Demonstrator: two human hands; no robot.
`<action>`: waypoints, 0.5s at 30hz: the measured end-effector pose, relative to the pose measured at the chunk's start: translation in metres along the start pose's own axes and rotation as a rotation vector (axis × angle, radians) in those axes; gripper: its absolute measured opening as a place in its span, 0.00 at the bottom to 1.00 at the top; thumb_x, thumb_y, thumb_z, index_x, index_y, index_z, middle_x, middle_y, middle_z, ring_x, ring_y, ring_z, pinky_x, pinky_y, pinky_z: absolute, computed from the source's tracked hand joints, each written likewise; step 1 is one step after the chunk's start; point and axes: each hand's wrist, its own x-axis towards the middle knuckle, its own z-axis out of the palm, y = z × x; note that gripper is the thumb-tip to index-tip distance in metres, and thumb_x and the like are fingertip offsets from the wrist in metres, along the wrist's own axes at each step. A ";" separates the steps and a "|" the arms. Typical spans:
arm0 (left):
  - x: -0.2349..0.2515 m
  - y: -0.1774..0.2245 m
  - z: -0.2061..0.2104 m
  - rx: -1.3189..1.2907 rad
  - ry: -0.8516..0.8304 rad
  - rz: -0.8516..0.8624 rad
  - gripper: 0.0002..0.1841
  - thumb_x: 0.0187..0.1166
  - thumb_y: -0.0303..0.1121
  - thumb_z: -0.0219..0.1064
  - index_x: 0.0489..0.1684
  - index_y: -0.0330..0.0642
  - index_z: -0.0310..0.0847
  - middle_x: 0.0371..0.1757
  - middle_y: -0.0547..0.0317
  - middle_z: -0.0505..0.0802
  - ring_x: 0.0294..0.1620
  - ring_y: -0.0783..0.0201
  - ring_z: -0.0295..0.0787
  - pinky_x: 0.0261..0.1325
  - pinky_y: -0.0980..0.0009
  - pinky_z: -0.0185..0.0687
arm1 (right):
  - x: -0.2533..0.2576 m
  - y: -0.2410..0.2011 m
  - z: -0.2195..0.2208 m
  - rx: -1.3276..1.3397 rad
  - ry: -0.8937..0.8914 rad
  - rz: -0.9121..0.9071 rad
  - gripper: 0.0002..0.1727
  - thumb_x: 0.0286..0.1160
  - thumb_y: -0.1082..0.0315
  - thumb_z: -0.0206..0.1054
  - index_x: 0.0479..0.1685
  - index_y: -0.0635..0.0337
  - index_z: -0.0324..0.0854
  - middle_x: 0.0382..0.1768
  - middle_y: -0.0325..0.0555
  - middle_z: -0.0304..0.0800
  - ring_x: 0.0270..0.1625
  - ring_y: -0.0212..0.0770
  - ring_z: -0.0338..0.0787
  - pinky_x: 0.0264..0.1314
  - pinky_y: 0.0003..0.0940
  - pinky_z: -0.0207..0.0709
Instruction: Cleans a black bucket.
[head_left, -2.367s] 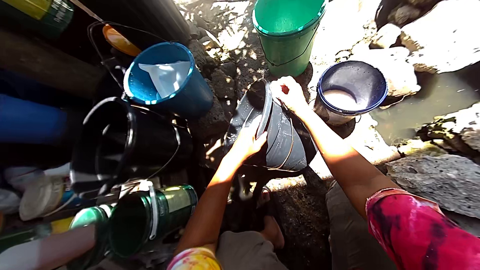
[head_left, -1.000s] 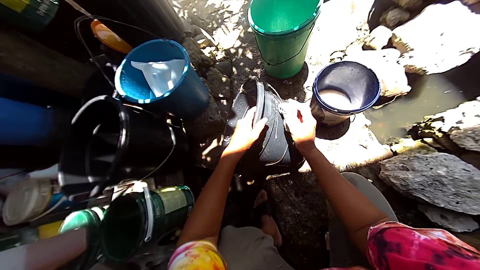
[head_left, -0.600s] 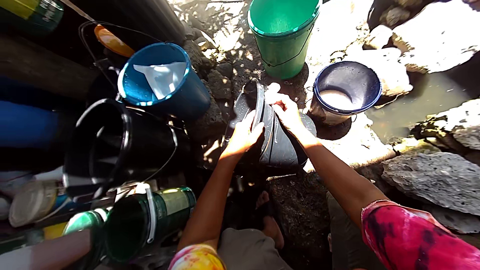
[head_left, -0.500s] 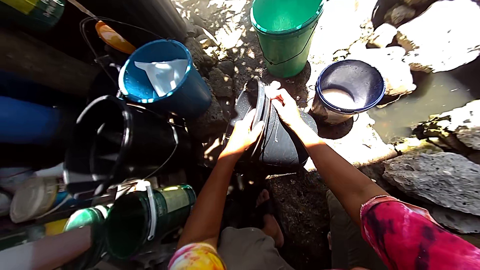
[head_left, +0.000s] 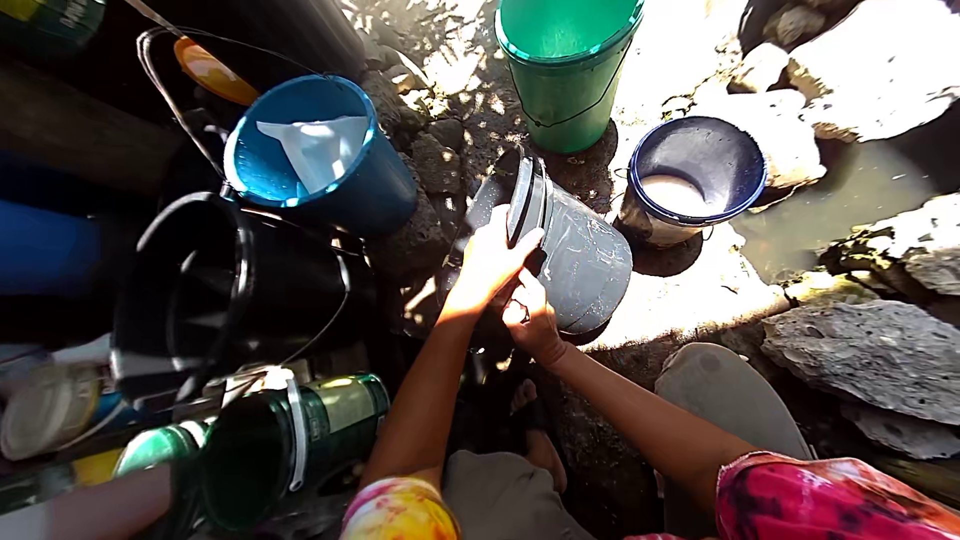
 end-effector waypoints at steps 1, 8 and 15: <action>-0.001 0.004 0.001 0.036 0.004 -0.007 0.39 0.77 0.54 0.72 0.82 0.38 0.67 0.54 0.35 0.92 0.57 0.36 0.91 0.60 0.35 0.81 | -0.014 0.008 0.000 -0.013 -0.036 -0.048 0.17 0.65 0.72 0.67 0.51 0.77 0.81 0.49 0.67 0.92 0.47 0.53 0.95 0.51 0.40 0.89; -0.011 0.023 0.017 0.266 0.068 0.117 0.46 0.71 0.34 0.71 0.93 0.39 0.51 0.71 0.35 0.81 0.57 0.35 0.87 0.49 0.37 0.83 | -0.002 0.014 -0.009 -0.094 -0.026 -0.088 0.09 0.62 0.73 0.69 0.36 0.72 0.86 0.36 0.61 0.93 0.43 0.52 0.95 0.52 0.39 0.89; -0.004 0.004 0.005 0.154 0.033 0.138 0.31 0.83 0.28 0.63 0.88 0.41 0.65 0.48 0.32 0.93 0.48 0.33 0.92 0.50 0.36 0.82 | 0.001 0.026 -0.015 -0.121 -0.174 -0.228 0.12 0.70 0.77 0.61 0.40 0.65 0.92 0.37 0.57 0.92 0.44 0.55 0.92 0.51 0.48 0.86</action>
